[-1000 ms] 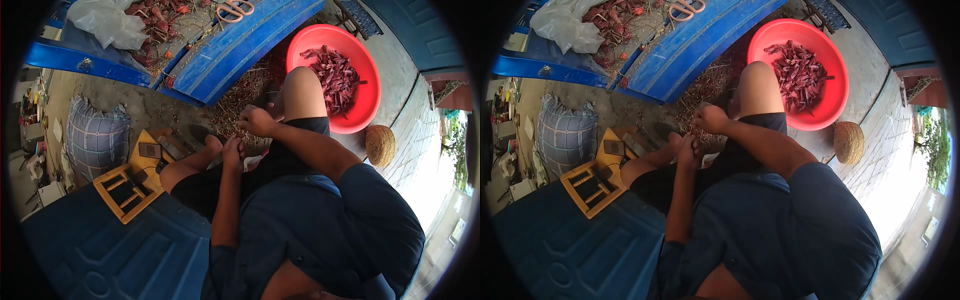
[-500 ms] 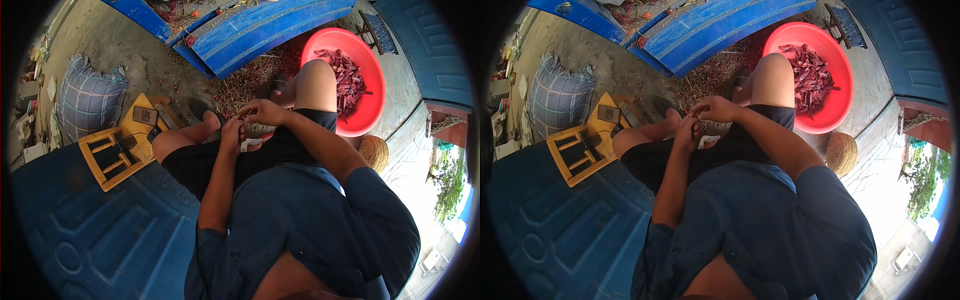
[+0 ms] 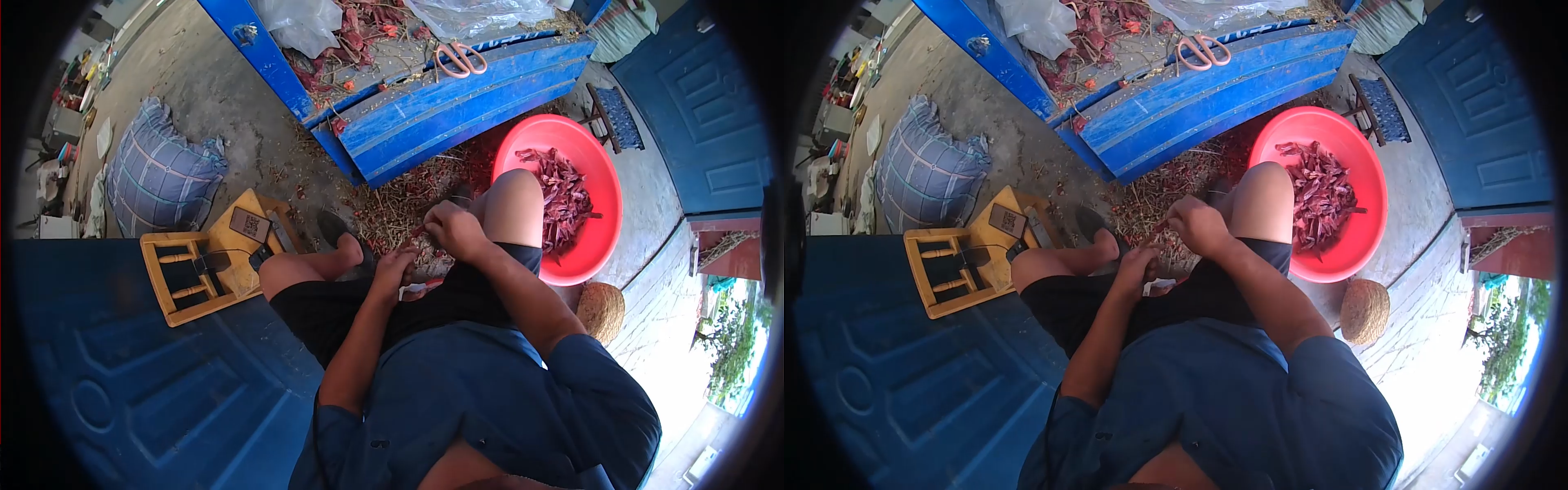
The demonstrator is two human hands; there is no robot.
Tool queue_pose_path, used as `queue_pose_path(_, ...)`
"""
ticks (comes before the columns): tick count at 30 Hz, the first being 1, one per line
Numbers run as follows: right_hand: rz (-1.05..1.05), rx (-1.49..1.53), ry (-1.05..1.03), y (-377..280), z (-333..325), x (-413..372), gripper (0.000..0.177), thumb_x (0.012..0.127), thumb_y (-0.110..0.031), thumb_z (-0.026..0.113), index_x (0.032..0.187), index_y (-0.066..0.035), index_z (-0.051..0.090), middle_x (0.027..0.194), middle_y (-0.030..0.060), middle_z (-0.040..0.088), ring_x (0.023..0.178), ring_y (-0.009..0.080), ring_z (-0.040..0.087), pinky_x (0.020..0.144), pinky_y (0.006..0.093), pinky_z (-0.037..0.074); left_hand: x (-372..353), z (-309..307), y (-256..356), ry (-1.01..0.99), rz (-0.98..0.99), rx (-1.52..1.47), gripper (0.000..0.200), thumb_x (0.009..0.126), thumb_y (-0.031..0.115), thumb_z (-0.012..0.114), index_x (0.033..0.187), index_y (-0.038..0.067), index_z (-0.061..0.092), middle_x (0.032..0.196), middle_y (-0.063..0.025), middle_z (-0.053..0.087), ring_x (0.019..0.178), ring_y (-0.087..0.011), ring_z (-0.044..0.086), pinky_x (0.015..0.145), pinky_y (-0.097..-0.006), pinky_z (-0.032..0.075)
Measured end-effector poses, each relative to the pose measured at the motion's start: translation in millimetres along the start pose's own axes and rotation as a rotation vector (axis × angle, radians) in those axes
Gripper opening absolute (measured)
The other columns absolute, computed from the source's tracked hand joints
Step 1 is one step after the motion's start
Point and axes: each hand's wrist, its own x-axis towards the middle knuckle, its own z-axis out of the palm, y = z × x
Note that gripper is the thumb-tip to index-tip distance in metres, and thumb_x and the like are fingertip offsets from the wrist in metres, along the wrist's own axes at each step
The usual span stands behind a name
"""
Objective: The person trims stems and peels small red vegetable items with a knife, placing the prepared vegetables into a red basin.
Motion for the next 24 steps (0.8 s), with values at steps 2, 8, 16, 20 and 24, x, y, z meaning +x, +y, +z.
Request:
queue_pose_path(2,0.069,0.01,0.311,4,-51,-1,0.009,0.086,-0.015,0.065,0.092,-0.008,0.066,0.093,0.0149,0.065,0.089,0.034,0.064,0.079,0.0427,0.051,-7,4,3,-0.006,0.016,-0.027,0.022,0.091,0.01,0.055,0.112,0.005,0.06,0.068,0.0052,0.046,0.051,-0.0043,0.038,0.045,-0.0199,0.029)
queue_pose_path(8,0.33,-0.517,0.669,87,-198,-65,0.025,0.084,-0.015,0.068,0.108,-0.007,0.069,0.093,0.0128,0.067,0.086,0.0283,0.068,0.077,0.0408,0.055,6,-4,-2,0.02,-0.032,0.018,0.021,0.091,0.013,0.056,0.109,0.005,0.065,0.065,0.0067,0.045,0.05,-0.0041,0.037,0.045,-0.0205,0.033)
queue_pose_path(16,-0.06,0.175,0.397,0,-133,97,0.035,0.085,-0.013,0.073,0.117,-0.004,0.066,0.098,0.0135,0.069,0.086,0.0206,0.069,0.077,0.0322,0.054,15,0,1,0.008,0.015,0.016,0.017,0.09,0.01,0.056,0.104,0.004,0.064,0.065,0.0049,0.048,0.05,-0.0041,0.04,0.044,-0.0202,0.033)
queue_pose_path(20,-0.168,-0.228,0.467,-82,-105,199,0.035,0.084,-0.031,0.071,0.111,-0.009,0.068,0.103,0.0141,0.068,0.101,0.0314,0.065,0.088,0.0435,0.051,3,-19,8,0.122,0.05,-0.095,0.014,0.09,0.009,0.056,0.102,0.005,0.063,0.064,0.0046,0.047,0.05,-0.0052,0.041,0.043,-0.0208,0.031)
queue_pose_path(24,-0.059,-0.357,0.428,-95,-90,266,0.032,0.085,-0.034,0.067,0.108,-0.011,0.068,0.104,0.0145,0.068,0.107,0.0327,0.062,0.091,0.0461,0.049,0,-38,9,0.173,0.101,-0.111,0.014,0.09,0.008,0.056,0.101,0.005,0.064,0.065,0.0045,0.048,0.05,-0.0041,0.041,0.043,-0.0195,0.03)
